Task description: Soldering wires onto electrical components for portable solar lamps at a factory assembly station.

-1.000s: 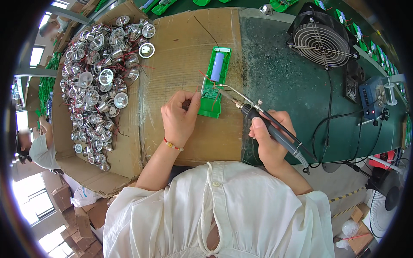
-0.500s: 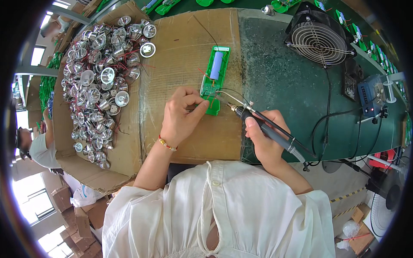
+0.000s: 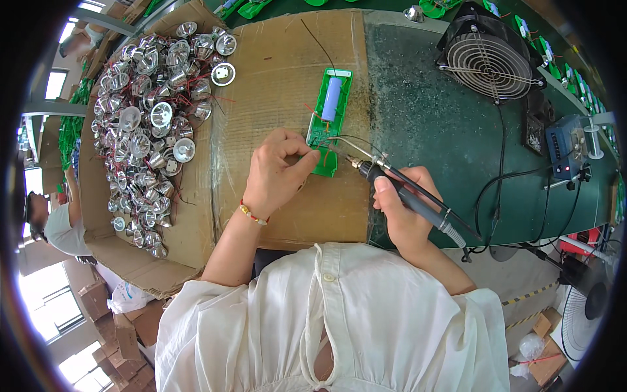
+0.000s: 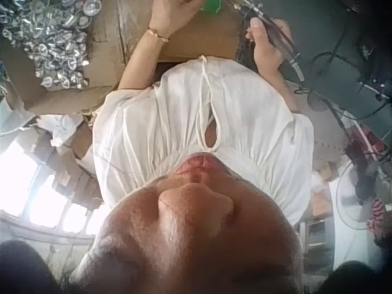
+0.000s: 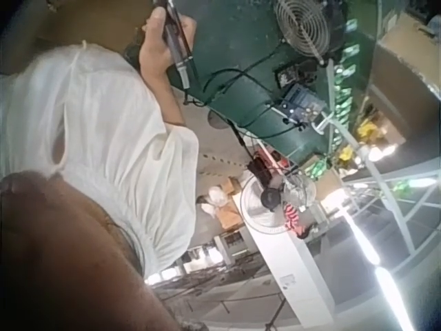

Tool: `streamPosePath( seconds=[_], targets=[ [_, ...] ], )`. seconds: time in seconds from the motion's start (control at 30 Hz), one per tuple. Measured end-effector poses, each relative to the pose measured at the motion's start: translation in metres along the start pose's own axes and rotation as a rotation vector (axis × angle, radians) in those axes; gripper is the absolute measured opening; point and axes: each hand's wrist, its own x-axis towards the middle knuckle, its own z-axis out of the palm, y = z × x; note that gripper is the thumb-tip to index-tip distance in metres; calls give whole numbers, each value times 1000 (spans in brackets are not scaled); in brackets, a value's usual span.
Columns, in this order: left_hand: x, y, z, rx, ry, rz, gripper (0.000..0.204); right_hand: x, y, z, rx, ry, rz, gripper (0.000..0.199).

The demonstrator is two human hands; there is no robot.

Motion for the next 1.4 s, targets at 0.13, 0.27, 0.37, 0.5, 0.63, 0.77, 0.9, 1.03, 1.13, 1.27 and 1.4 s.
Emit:
streamPosePath(
  seconds=[0.13, 0.27, 0.37, 0.5, 0.63, 0.77, 0.9, 1.03, 1.13, 1.27, 1.4],
  targets=[
    [0, 2, -1, -5, -7, -19, 10, -1, 0, -4, 106, 26, 8, 19],
    [-2, 2, -1, -2, -10, -27, 10, -3, -4, -4, 114, 23, 15, 19],
    [-3, 0, 0, 1, 0, -1, 11, -5, -3, -5, 126, 17, 5, 18],
    [0, -2, 3, -2, -21, -27, 11, -2, 3, -6, 124, 23, -4, 18],
    [-1, 4, -1, 7, -22, -26, 11, -1, -2, -9, 133, 49, -46, 18],
    [2, 2, -1, 12, -21, -46, 11, 5, 1, -17, 99, 94, -100, 18],
    [0, 4, -4, 21, -16, -29, 10, 6, 4, -24, 84, 113, -70, 18],
    [-5, 3, -9, -145, -90, -2, 9, 9, 1, -36, 94, 137, -121, 17],
    [-3, 8, -23, -239, -11, -233, 15, 15, 8, -45, 84, 187, -138, 17],
    [14, 14, -11, 285, -307, -119, 18, 20, 11, -53, 42, 261, -67, 15],
    [99, 38, 9, 299, -312, -9, 19, 24, 14, -58, 16, 271, -25, 16]
  ],
)
